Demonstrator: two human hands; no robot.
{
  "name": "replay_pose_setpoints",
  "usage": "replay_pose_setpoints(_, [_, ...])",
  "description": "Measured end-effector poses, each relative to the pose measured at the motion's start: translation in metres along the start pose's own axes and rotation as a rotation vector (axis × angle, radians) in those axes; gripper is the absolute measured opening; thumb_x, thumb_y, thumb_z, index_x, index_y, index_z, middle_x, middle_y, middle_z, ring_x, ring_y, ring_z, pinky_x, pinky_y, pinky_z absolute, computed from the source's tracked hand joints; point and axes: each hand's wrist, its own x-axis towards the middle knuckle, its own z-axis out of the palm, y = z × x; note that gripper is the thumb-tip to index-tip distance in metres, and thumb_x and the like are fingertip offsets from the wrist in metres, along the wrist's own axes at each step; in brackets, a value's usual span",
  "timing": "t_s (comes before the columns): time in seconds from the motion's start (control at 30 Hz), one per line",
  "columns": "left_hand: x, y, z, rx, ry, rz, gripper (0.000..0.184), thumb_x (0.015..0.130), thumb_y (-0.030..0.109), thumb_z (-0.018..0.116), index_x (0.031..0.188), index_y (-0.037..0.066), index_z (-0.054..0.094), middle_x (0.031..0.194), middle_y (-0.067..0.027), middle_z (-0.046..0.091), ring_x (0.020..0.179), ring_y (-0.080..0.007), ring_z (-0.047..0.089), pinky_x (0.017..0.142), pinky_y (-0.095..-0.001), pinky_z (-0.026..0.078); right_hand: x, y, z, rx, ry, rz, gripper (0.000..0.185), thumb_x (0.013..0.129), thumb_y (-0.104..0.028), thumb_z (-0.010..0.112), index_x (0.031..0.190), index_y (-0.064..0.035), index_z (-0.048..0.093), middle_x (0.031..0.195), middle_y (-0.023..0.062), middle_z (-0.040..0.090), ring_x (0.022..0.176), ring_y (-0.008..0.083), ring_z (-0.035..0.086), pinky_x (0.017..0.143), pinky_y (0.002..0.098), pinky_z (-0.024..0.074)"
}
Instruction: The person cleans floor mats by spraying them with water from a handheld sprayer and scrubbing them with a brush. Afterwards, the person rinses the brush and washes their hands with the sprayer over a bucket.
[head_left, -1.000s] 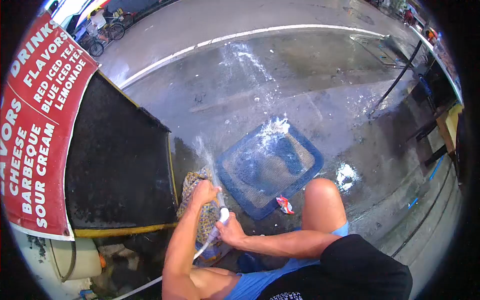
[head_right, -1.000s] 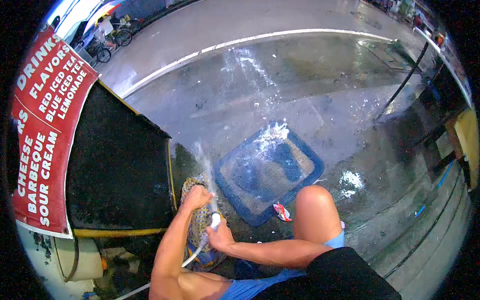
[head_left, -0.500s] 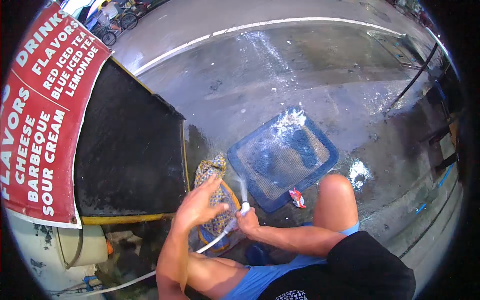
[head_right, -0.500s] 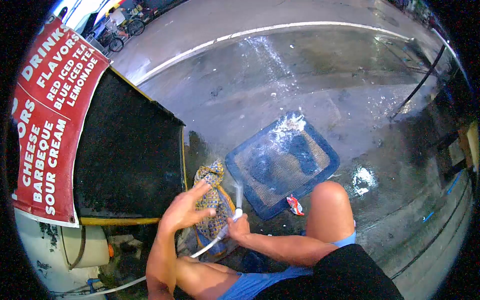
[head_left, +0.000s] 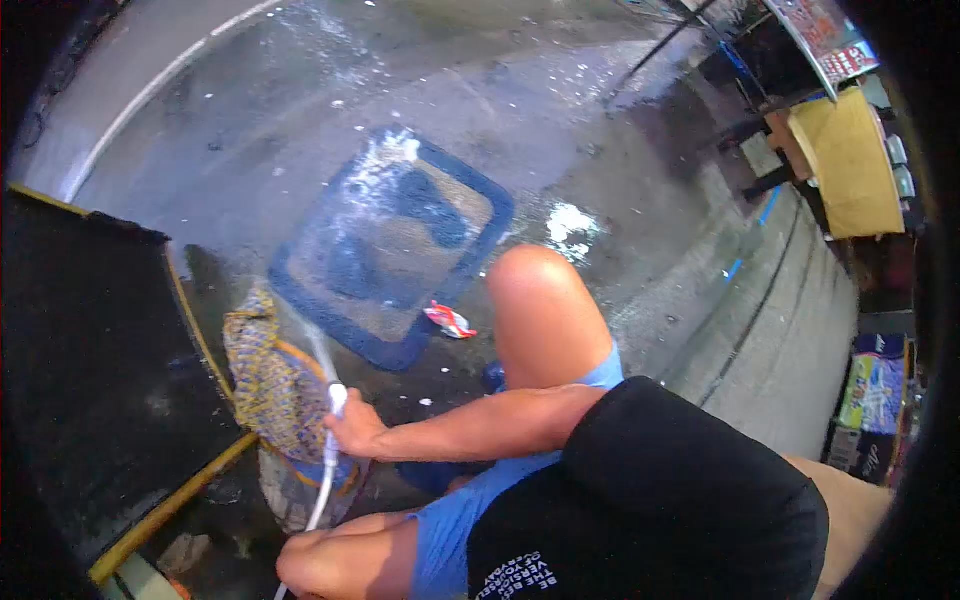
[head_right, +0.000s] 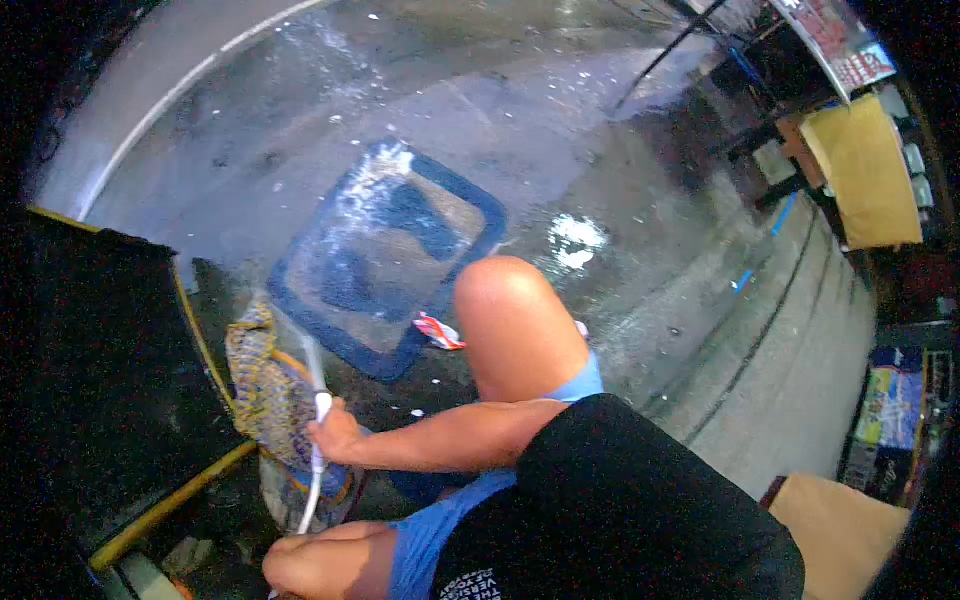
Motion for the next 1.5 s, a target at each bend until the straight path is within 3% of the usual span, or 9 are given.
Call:
replay_pose_setpoints(0.1, [-0.056, 0.009, -0.001, 0.576, 0.082, -0.333, 0.047, 0.099, 0.046, 0.053, 0.088, 0.001, 0.063, 0.095, -0.0192, 0.062, 0.084, -0.0298, 0.056, 0.082, -0.0448, 0.047, 0.005, 0.006, 0.001, 0.043, 0.001, -0.041, 0.055, 0.094, -0.030, 0.065, 0.120, 0.0109, 0.039, 0.098, 0.0365, 0.066, 0.097, 0.0499, 0.068, 0.082, 0.0532, 0.0536])
replay_pose_setpoints(0.17, [-0.077, 0.017, -0.003, 0.760, 0.124, -0.512, 0.044, 0.100, 0.042, 0.054, 0.087, 0.001, 0.062, 0.093, -0.0184, 0.062, 0.081, -0.0289, 0.055, 0.080, -0.0431, 0.047, 0.004, 0.009, -0.001, 0.047, -0.020, -0.058, 0.054, 0.094, -0.029, 0.065, 0.119, 0.0106, 0.039, 0.098, 0.0364, 0.066, 0.096, 0.0503, 0.067, 0.082, 0.0532, 0.0534])
replay_pose_setpoints(0.57, [-0.100, 0.028, -0.001, 1.136, 0.008, -0.603, 0.034, 0.101, 0.030, 0.054, 0.083, 0.001, 0.059, 0.086, -0.0175, 0.061, 0.075, -0.0287, 0.053, 0.073, -0.0405, 0.047, -0.003, 0.001, -0.005, 0.014, -0.072, -0.084, 0.050, 0.093, -0.027, 0.065, 0.118, 0.0096, 0.041, 0.098, 0.0359, 0.066, 0.097, 0.0497, 0.067, 0.084, 0.0518, 0.0535])
replay_pose_setpoints(1.1, [-0.096, 0.036, 0.006, 1.396, -0.235, -0.303, 0.029, 0.100, 0.025, 0.054, 0.083, 0.001, 0.056, 0.083, -0.0196, 0.061, 0.073, -0.0338, 0.055, 0.070, -0.0440, 0.046, -0.005, -0.005, -0.005, 0.059, -0.068, -0.110, 0.052, 0.093, -0.030, 0.064, 0.119, 0.0082, 0.041, 0.099, 0.0330, 0.067, 0.096, 0.0480, 0.068, 0.085, 0.0514, 0.0535])
replay_pose_setpoints(1.5, [-0.098, 0.039, 0.009, 1.511, -0.331, -0.213, 0.026, 0.099, 0.021, 0.054, 0.083, 0.001, 0.054, 0.080, -0.0211, 0.060, 0.072, -0.0377, 0.057, 0.067, -0.0466, 0.046, 0.002, -0.001, -0.003, 0.058, -0.084, -0.136, 0.051, 0.094, -0.030, 0.063, 0.118, 0.0082, 0.040, 0.095, 0.0329, 0.067, 0.093, 0.0473, 0.069, 0.083, 0.0523, 0.0530])
